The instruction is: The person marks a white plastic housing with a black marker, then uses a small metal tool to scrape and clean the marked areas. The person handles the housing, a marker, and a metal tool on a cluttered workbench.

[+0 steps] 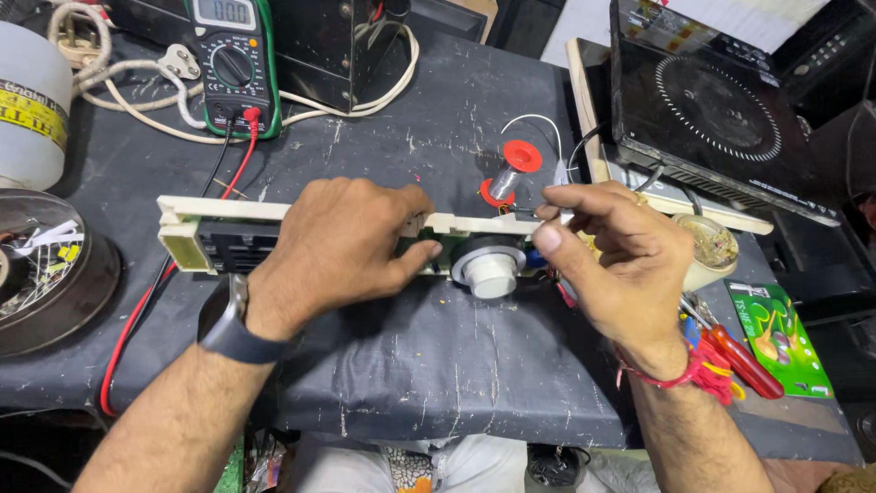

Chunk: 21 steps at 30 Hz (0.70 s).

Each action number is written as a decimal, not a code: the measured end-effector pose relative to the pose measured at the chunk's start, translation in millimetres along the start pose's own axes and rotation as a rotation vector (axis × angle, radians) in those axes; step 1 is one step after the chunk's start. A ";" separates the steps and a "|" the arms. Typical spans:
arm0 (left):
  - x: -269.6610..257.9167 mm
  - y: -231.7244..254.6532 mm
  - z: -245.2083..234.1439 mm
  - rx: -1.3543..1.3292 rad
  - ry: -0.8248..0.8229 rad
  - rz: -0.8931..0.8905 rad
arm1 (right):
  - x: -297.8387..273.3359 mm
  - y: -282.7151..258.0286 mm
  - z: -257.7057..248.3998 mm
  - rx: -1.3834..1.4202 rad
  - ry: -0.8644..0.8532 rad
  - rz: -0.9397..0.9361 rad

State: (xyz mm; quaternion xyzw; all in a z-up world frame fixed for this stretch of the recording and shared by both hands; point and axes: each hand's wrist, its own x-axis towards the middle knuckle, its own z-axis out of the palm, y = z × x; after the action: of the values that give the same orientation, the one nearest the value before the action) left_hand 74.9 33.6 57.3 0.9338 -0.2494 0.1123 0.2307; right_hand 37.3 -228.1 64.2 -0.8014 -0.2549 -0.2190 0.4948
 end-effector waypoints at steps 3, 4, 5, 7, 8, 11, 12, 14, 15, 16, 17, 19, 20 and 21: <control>-19.3 9.1 5.4 0.130 0.062 0.109 | 3.8 6.0 13.0 -0.016 -0.062 -0.026; -28.4 11.7 10.1 0.137 0.091 0.156 | 3.8 7.2 16.3 -0.029 -0.077 -0.007; -37.6 12.9 15.2 0.143 0.120 0.203 | 3.2 7.7 18.7 -0.042 -0.093 0.011; -51.8 11.2 27.1 0.178 0.263 0.309 | 0.0 5.9 20.4 0.006 -0.120 0.134; -60.6 10.0 32.7 0.206 0.372 0.366 | -4.1 3.7 20.8 0.034 -0.140 0.203; -82.8 9.8 41.1 0.281 0.483 0.426 | -17.9 -5.3 14.4 0.125 -0.184 0.145; -83.1 9.5 40.8 0.312 0.499 0.442 | -18.5 -6.6 11.4 0.186 -0.224 0.185; -87.2 13.3 40.4 0.317 0.521 0.456 | -24.0 -8.6 5.6 0.308 -0.305 0.285; -91.9 16.4 41.4 0.313 0.526 0.460 | -28.8 -8.4 4.6 0.268 -0.360 0.271; -94.9 18.3 43.7 0.304 0.534 0.439 | -31.8 -7.7 3.0 0.222 -0.412 0.250; -98.3 19.8 46.6 0.296 0.542 0.418 | -35.5 -7.4 2.8 0.176 -0.464 0.228; -106.0 21.9 53.5 0.269 0.552 0.382 | -43.6 -9.5 6.0 0.137 -0.424 0.267; -108.8 21.0 56.9 0.259 0.563 0.373 | -45.7 -11.3 9.2 0.119 -0.405 0.277; -112.4 20.9 59.4 0.248 0.574 0.364 | -46.9 -13.7 12.5 0.131 -0.384 0.319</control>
State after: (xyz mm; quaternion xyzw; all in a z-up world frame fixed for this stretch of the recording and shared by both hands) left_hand -25.8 35.1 -23.0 0.8255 -0.3208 0.4387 0.1525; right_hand -6.4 -220.6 40.0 -0.8245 -0.2284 0.0351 0.5165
